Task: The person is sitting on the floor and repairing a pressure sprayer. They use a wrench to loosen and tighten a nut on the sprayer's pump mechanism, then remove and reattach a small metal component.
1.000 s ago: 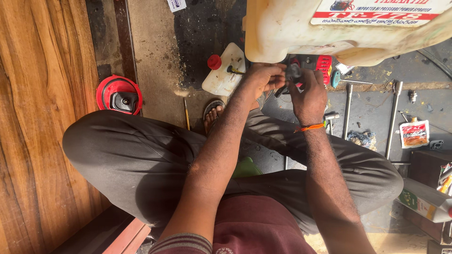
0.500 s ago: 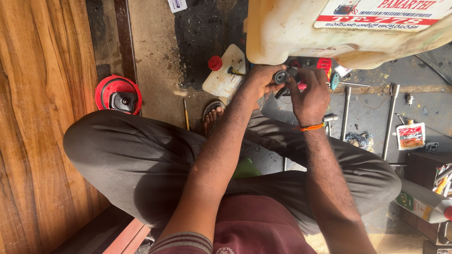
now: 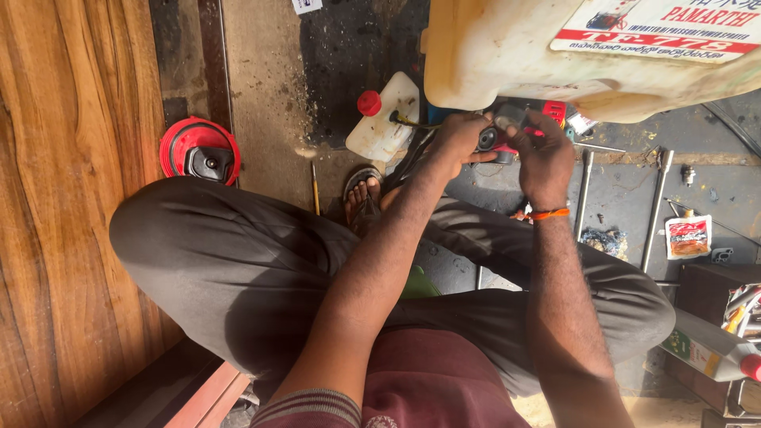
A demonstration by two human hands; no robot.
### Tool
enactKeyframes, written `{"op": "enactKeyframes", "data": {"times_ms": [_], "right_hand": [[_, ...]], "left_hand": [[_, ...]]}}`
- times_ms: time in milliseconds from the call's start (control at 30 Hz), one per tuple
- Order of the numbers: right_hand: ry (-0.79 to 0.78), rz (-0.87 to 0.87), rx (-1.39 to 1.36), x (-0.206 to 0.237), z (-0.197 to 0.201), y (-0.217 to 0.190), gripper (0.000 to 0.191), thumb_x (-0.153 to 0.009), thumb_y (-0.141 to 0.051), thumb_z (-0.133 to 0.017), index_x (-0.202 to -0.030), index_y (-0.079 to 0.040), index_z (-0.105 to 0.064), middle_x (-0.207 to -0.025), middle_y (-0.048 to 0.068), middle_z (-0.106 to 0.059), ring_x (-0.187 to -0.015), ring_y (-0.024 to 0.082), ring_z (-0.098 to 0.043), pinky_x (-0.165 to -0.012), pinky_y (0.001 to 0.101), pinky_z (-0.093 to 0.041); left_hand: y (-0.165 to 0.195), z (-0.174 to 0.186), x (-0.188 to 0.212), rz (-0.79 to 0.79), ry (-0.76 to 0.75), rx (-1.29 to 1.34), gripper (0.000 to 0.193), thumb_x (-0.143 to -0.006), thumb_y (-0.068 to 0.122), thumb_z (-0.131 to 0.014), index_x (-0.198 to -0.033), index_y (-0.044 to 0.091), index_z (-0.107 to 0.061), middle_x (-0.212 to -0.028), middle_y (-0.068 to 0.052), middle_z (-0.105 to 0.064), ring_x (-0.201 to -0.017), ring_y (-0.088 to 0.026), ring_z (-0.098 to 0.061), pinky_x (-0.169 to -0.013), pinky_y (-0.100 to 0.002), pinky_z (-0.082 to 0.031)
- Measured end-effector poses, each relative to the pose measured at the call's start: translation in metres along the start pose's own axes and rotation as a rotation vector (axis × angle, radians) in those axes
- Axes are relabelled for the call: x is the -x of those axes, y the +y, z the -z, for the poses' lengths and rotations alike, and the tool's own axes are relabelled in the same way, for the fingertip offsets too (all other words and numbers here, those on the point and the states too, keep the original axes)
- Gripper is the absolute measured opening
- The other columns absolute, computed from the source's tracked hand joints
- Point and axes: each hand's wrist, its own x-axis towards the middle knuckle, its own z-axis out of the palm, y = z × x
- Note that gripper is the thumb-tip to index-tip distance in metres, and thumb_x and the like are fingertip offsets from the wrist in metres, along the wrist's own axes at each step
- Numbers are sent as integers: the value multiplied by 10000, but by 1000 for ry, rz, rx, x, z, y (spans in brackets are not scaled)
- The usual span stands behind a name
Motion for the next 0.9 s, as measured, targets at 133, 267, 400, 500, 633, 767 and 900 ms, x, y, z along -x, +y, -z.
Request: {"op": "enactKeyframes", "data": {"times_ms": [133, 267, 400, 500, 633, 767, 900], "right_hand": [[46, 283, 184, -1, -1, -21, 311, -953, -101, -832, -1235, -52, -711, -1088, 132, -716, -975, 248, -753, -800, 358, -602], [66, 441, 349, 9, -8, -40, 291, -974, -19, -745, -1258, -60, -696, -1133, 168, -690, -971, 317, -729, -814, 430, -576], [98, 533, 382, 12, -11, -53, 206, -1035, -51, -728, -1237, -79, -702, -1183, 138, -695, -1014, 336, -712, -826, 436, -572], [97, 554, 408, 17, -14, -58, 226, -1015, -47, -722, -1237, -93, -710, -1200, 132, -687, -1028, 331, -705, -842, 423, -576], [3, 499, 263, 15, -15, -63, 251, -963, -79, -719, -1208, -55, -667, -1172, 149, -659, -998, 297, -711, -831, 388, -579], [-45, 437, 288, 11, -16, -61, 160, -962, -145, -763, -1084, -46, -737, -1029, 133, -737, -885, 292, -717, -776, 397, -559], [-24, 501, 238, 4, -11, -44, 113, -1047, -122, -690, -1093, -33, -743, -939, 90, -749, -881, 232, -712, -895, 438, -538]], "left_hand": [[-27, -12, 15, -190, 92, -43, 306, -967, 211, -635, -1199, 18, -686, -1072, -90, -710, -940, -186, -719, -710, -378, -695], [-39, -31, 31, -461, 425, -342, 274, -932, 241, -701, -1072, 6, -710, -973, -140, -764, -899, -255, -748, -784, -386, -613], [-40, -40, 41, -560, 573, -462, 296, -911, 267, -730, -1037, 3, -686, -1000, -181, -752, -964, -328, -723, -840, -432, -544], [-47, -40, 41, -641, 616, -492, 309, -929, 267, -725, -1067, -1, -658, -1018, -181, -725, -979, -344, -711, -855, -434, -547], [-60, -38, 31, -635, 625, -453, 287, -927, 248, -706, -1063, 0, -662, -1025, -181, -731, -977, -334, -709, -846, -433, -550], [-64, -39, 26, -638, 630, -386, 243, -962, 229, -658, -1062, 8, -672, -1019, -154, -729, -964, -291, -717, -837, -405, -562], [-54, -39, 30, -559, 576, -360, 292, -956, 282, -694, -1025, -2, -695, -919, -136, -755, -846, -263, -731, -743, -369, -554]]}}
